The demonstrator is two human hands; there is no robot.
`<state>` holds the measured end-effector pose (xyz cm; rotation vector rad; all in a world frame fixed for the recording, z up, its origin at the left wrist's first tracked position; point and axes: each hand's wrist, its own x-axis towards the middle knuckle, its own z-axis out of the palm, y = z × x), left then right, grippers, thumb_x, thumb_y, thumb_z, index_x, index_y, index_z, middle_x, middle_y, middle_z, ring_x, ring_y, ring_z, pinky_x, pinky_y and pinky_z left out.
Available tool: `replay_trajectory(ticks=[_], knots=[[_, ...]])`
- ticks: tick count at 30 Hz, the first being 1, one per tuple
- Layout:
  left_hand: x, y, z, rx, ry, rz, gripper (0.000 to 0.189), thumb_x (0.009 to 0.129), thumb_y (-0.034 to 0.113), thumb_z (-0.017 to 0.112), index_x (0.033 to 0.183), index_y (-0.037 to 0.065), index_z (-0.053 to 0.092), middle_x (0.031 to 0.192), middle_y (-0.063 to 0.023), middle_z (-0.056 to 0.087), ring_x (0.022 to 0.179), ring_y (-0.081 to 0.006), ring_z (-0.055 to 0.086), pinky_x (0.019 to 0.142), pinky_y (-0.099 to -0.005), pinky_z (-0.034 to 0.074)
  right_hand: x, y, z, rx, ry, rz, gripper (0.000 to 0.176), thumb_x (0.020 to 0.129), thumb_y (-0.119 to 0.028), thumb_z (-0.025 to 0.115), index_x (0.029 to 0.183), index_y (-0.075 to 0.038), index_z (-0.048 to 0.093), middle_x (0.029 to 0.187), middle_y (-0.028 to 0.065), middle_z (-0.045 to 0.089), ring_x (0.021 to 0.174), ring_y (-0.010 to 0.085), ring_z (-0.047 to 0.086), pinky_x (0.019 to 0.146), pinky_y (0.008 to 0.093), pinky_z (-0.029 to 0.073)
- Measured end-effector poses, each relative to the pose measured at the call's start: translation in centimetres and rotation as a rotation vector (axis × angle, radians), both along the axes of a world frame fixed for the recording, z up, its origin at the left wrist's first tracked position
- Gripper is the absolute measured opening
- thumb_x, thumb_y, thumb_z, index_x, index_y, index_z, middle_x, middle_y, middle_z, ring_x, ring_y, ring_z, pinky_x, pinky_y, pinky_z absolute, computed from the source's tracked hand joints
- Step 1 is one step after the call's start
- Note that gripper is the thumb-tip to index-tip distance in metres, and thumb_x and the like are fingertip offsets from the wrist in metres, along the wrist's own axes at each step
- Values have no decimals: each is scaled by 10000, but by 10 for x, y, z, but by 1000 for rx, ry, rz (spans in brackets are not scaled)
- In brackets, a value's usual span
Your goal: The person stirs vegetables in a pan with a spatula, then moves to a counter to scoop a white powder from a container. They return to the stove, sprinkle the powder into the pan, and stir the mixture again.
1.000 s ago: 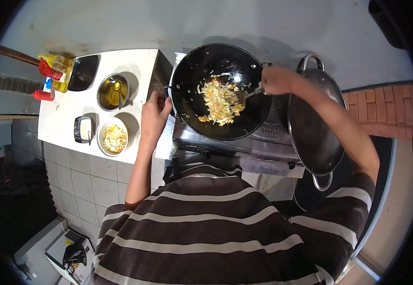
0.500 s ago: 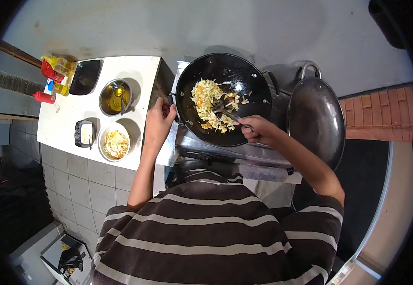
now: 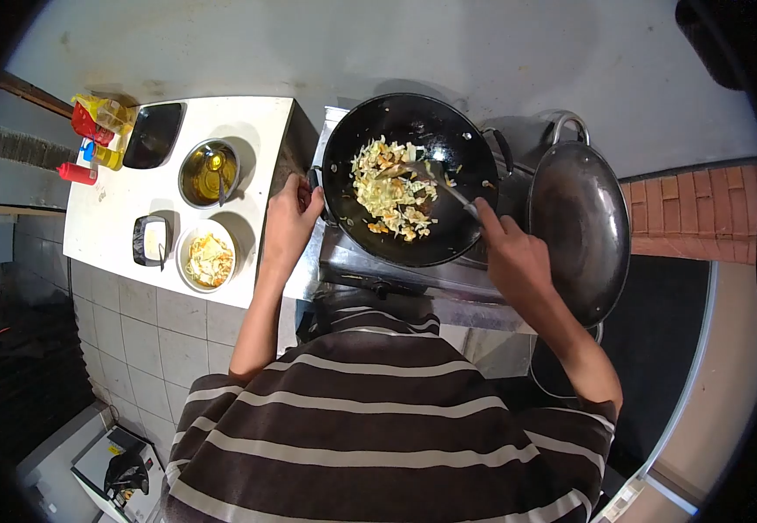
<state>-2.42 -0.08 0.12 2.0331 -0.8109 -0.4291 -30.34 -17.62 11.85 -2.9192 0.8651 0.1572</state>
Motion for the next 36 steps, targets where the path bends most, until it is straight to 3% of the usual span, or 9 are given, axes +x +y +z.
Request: replay_trajectory(ticks=[1,6,10,17,23,27,29,32,36], knots=[[-1,0,0,-13,-5,11,252,934,191,686,928,-42,592,688,-183,630,606,-299,620,613,-407,487,-1,-3,8,1,5,2,465,932,-58,579,1391,-65,505,903,203,659,710,426,686,655,531,565],[0,0,-1,-24,16,2,257,933,202,689,932,-36,594,687,-176,629,598,-292,614,608,-406,485,7,-25,55,-41,64,113,627,817,14,606,1431,10,478,991,220,640,746,414,691,634,505,573],[-1,0,3,-6,41,17,250,931,205,691,931,-27,597,693,-171,635,602,-291,618,610,-406,486,8,-14,69,-8,155,197,686,818,8,613,1483,-42,457,1075,231,611,762,403,693,651,469,580],[-1,0,-1,-14,66,47,267,915,233,699,927,-16,601,702,-171,642,628,-325,634,628,-427,494,-35,47,40,92,130,51,636,914,-68,597,1527,-77,424,1052,185,553,733,347,668,634,440,571],[-1,-2,-1,3,51,25,263,914,227,701,923,-17,605,695,-174,640,605,-317,623,617,-426,490,-54,65,34,128,139,-9,630,913,-100,608,1516,-57,431,1077,199,568,736,342,680,623,435,569],[-1,-2,-5,-61,-2,30,258,913,205,704,913,-33,605,678,-176,631,577,-295,609,592,-404,481,-28,80,-16,174,116,-89,618,917,-115,610,1508,-52,441,1084,204,577,738,353,684,625,441,570],[0,-3,-4,-39,-2,18,258,914,203,703,911,-35,605,673,-173,628,574,-292,607,591,-405,481,-7,74,-46,161,-46,-137,602,925,-115,601,1503,-54,446,1081,198,582,740,367,683,629,441,572],[2,-3,-1,-9,-8,10,261,920,205,697,911,-39,605,664,-162,622,574,-285,608,592,-406,480,2,60,-48,135,-162,-155,585,931,-101,599,1497,-56,459,1069,193,581,730,370,676,618,446,562],[1,-1,3,9,-12,-6,260,926,208,691,925,-40,613,672,-171,626,584,-298,604,604,-405,482,-16,80,18,147,-226,-144,553,936,-82,597,1478,-53,490,1028,183,582,707,364,665,602,443,547]])
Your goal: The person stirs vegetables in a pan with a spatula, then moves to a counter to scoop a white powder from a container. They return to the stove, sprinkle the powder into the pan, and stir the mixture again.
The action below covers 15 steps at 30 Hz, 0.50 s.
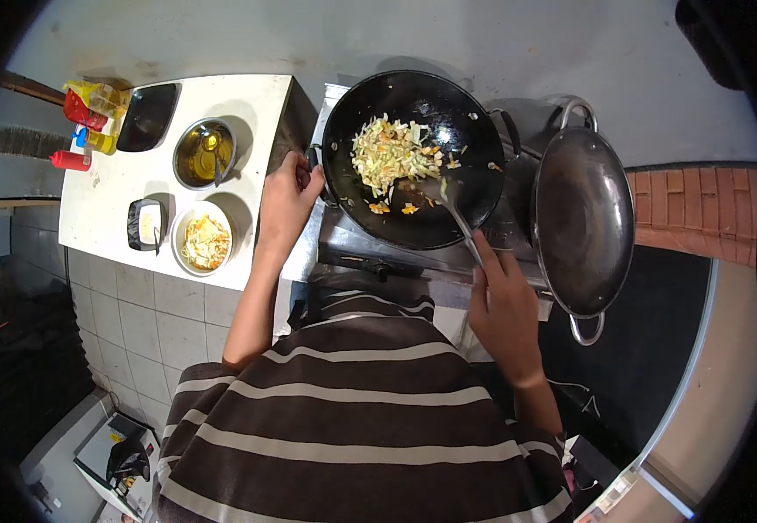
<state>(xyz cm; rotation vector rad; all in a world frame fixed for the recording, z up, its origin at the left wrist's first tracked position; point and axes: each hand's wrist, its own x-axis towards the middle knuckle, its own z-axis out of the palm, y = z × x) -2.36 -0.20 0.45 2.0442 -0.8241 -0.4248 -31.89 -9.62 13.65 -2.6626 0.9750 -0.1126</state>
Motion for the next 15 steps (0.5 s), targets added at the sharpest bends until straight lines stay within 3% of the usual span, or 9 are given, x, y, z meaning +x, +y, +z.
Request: replay_trajectory(ticks=[5,11,15], knots=[[-2,0,4,19,-27,10,262,928,212,682,920,-40,610,686,-177,619,604,-309,595,616,-417,475,-22,28,15,107,121,-57,548,929,-85,610,1467,-50,516,972,181,579,700,370,653,628,431,548],[-2,0,5,63,-142,9,255,921,218,680,921,-28,615,751,-161,569,630,-307,565,630,-428,462,10,16,-74,43,-5,-118,524,928,-77,612,1443,-22,529,967,197,578,679,348,657,579,429,548],[-1,0,11,97,-171,-4,279,928,191,689,1003,-75,651,791,-168,588,642,-246,511,626,-385,440,7,24,-36,100,-115,-129,535,929,-65,604,1452,-17,508,992,215,585,687,364,661,581,455,545]])
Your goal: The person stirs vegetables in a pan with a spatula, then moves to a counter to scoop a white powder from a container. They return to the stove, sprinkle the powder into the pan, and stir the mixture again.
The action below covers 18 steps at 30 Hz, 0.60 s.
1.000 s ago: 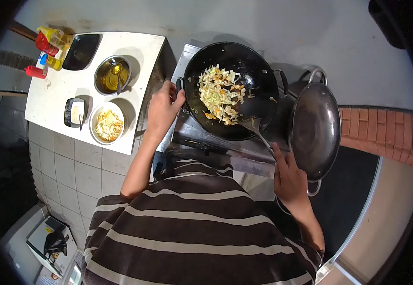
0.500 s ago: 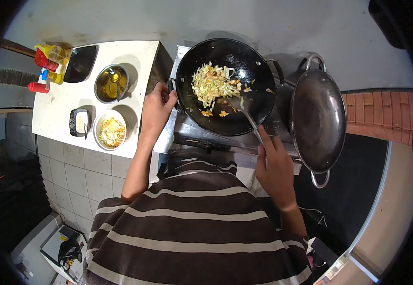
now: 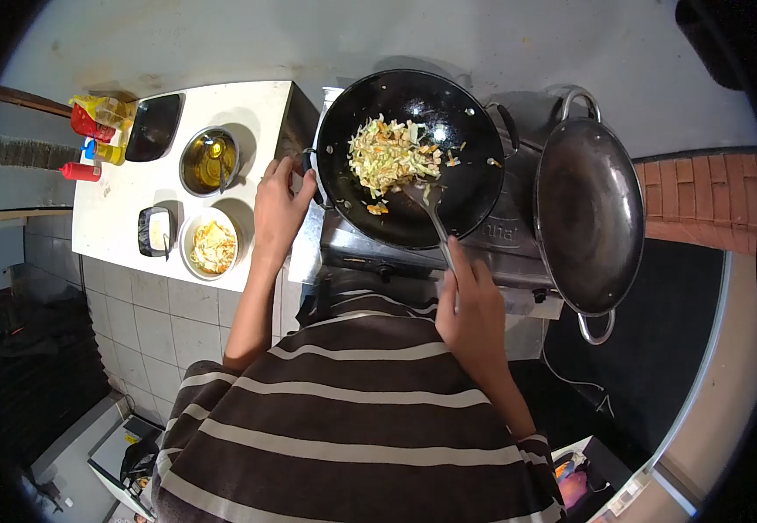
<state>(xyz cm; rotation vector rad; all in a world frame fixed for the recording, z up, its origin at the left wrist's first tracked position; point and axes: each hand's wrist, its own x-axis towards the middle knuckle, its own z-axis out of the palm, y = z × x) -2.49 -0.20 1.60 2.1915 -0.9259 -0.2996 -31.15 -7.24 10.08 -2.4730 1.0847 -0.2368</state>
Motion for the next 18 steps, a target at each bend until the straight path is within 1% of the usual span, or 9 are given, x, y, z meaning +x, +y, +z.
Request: replay_trajectory(ticks=[2,5,6,8,11,12,14,16,18], knots=[[0,0,-7,-46,-58,-6,277,929,189,688,999,-76,646,785,-164,543,656,-252,501,639,-390,436,-16,13,24,139,-15,-10,546,930,-60,598,1463,-18,488,992,234,591,714,402,662,623,484,547],[0,0,-8,-54,-73,-13,272,932,186,686,991,-76,644,781,-161,536,658,-255,500,643,-391,436,-22,25,21,230,-8,3,538,940,-73,586,1466,-23,484,973,244,593,733,420,664,641,495,552],[0,-1,-7,-52,-76,-17,272,932,186,686,991,-76,644,781,-161,536,658,-255,500,643,-391,436,-17,26,10,232,-11,0,538,940,-73,586,1466,-23,484,973,244,593,733,420,664,641,495,552],[-1,-1,-6,-23,-66,-11,273,932,186,685,982,-79,640,792,-162,549,662,-253,505,646,-390,438,-1,20,-23,138,-33,-4,507,951,-84,568,1449,-13,502,955,244,593,732,420,662,635,488,556],[-1,-2,-5,-25,-43,-5,274,930,186,686,976,-80,636,813,-168,567,674,-251,517,655,-385,446,14,-2,-41,66,-47,-34,508,957,-94,556,1454,-11,493,961,243,592,735,419,661,638,488,559],[0,-2,-4,-22,-52,-2,274,930,186,686,976,-80,636,813,-168,567,674,-251,517,655,-385,446,13,-3,-28,75,-56,-41,508,949,-84,568,1448,-10,503,977,241,599,748,411,672,632,478,560],[-1,-1,-4,-16,-45,-4,269,915,216,676,942,-49,632,818,-181,580,682,-320,560,661,-436,454,0,4,2,110,-51,-35,510,945,-84,578,1444,-9,510,982,244,602,749,411,677,623,473,560],[-2,-1,-3,-14,-38,2,269,915,212,677,941,-52,631,810,-178,577,675,-315,557,654,-433,452,-15,14,13,141,-32,-23,514,928,-67,595,1434,-8,526,991,255,604,737,416,687,602,463,560],[-2,-3,-3,-15,-32,8,269,915,209,679,939,-55,631,802,-175,574,668,-310,555,648,-429,450,-12,17,7,135,-29,-10,518,927,-70,592,1437,-9,524,988,256,602,723,420,684,602,469,561]])
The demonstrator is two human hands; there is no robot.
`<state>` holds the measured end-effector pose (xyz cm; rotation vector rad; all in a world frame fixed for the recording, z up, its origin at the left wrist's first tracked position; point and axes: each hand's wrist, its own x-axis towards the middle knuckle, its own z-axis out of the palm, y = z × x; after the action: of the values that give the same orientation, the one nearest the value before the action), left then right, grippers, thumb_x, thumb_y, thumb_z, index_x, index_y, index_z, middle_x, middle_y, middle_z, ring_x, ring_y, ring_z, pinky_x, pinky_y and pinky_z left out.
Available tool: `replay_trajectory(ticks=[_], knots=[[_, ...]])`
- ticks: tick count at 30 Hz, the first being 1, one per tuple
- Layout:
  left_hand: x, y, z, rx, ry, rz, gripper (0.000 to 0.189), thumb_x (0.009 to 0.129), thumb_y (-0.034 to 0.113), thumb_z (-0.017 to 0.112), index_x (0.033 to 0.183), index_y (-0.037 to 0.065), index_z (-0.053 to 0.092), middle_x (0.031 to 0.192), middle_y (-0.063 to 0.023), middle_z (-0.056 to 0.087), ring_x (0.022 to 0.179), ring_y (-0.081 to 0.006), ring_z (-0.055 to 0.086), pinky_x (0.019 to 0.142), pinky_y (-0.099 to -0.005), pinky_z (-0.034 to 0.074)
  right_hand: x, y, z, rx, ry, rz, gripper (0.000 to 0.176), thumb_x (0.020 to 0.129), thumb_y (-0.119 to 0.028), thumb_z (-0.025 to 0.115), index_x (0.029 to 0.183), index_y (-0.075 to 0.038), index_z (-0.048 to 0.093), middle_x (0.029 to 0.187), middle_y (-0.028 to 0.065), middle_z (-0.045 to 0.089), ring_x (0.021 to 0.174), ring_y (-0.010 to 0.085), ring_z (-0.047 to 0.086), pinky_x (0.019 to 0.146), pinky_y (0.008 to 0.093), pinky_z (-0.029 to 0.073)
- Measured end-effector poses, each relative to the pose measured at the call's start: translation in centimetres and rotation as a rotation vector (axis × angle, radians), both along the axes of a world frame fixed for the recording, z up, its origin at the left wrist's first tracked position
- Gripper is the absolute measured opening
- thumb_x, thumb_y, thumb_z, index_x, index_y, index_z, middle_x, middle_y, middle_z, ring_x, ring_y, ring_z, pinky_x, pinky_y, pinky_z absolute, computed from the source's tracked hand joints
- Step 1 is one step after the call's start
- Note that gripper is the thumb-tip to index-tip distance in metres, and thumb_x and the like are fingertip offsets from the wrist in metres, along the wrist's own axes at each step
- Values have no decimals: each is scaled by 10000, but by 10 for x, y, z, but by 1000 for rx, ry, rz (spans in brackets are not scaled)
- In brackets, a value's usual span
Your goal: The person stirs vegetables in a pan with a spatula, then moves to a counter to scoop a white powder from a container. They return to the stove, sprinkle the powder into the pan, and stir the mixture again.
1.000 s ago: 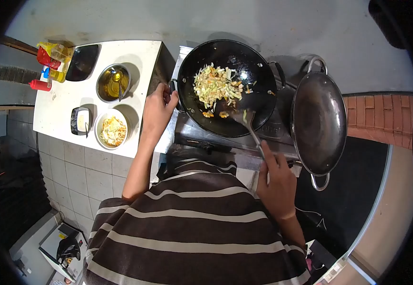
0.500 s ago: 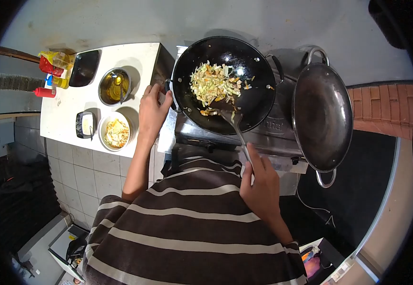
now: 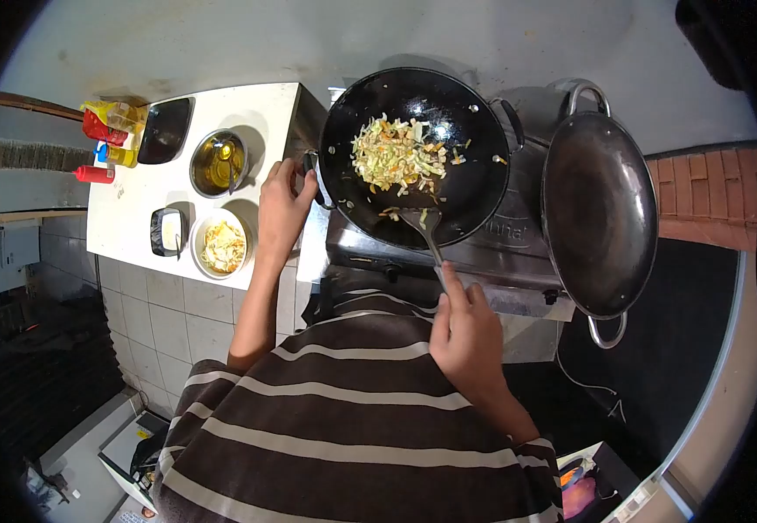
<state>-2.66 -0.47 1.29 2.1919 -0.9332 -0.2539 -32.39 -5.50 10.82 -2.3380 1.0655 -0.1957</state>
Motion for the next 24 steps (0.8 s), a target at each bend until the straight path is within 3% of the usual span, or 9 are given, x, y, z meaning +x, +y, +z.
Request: replay_trajectory(ticks=[3,5,9,12,16,18,21,24], knots=[[-3,2,-3,-21,6,-4,263,912,200,682,937,-57,630,792,-168,570,661,-300,545,646,-423,448,19,-13,-30,-36,57,12,518,922,-80,582,1433,-14,529,995,257,604,701,425,680,617,484,566],[1,0,-3,16,12,-12,274,937,191,685,956,-76,627,813,-168,574,658,-243,507,646,-376,443,30,-37,-41,-158,101,1,509,911,-99,599,1412,-23,552,991,232,599,689,414,677,618,489,564],[5,1,-3,0,-9,-49,262,911,199,684,941,-56,632,805,-172,581,667,-307,550,652,-430,450,3,-52,19,-258,12,62,507,886,-88,617,1388,-29,574,984,200,590,667,390,674,614,483,562],[3,3,-3,-5,24,-12,269,912,204,683,950,-57,631,813,-180,587,687,-321,566,662,-439,454,-10,-47,50,-157,204,81,506,880,-86,625,1381,-33,579,990,189,590,657,380,672,604,469,562],[2,3,-3,-14,22,-19,270,913,206,681,947,-56,624,818,-183,585,697,-331,563,669,-442,455,10,-46,-2,-134,239,136,479,888,-85,617,1364,-37,586,1003,204,598,691,390,680,616,459,570],[1,2,-3,-24,18,-25,271,913,208,682,944,-55,623,821,-184,585,699,-337,564,670,-443,456,30,-57,-35,-265,127,80,450,892,-77,608,1341,-41,595,1007,214,605,721,395,688,631,448,578],[4,3,-4,-9,1,-30,273,915,212,683,941,-53,623,825,-185,588,709,-344,572,673,-446,458,27,-62,-18,-226,74,63,425,894,-74,608,1317,-40,605,996,210,607,719,392,688,635,442,579],[4,3,-4,-11,-21,-34,269,917,213,682,943,-49,625,824,-184,587,712,-345,577,673,-450,458,3,-42,33,-190,118,79,429,910,-81,606,1337,-43,598,1002,213,599,712,388,684,626,445,574]])
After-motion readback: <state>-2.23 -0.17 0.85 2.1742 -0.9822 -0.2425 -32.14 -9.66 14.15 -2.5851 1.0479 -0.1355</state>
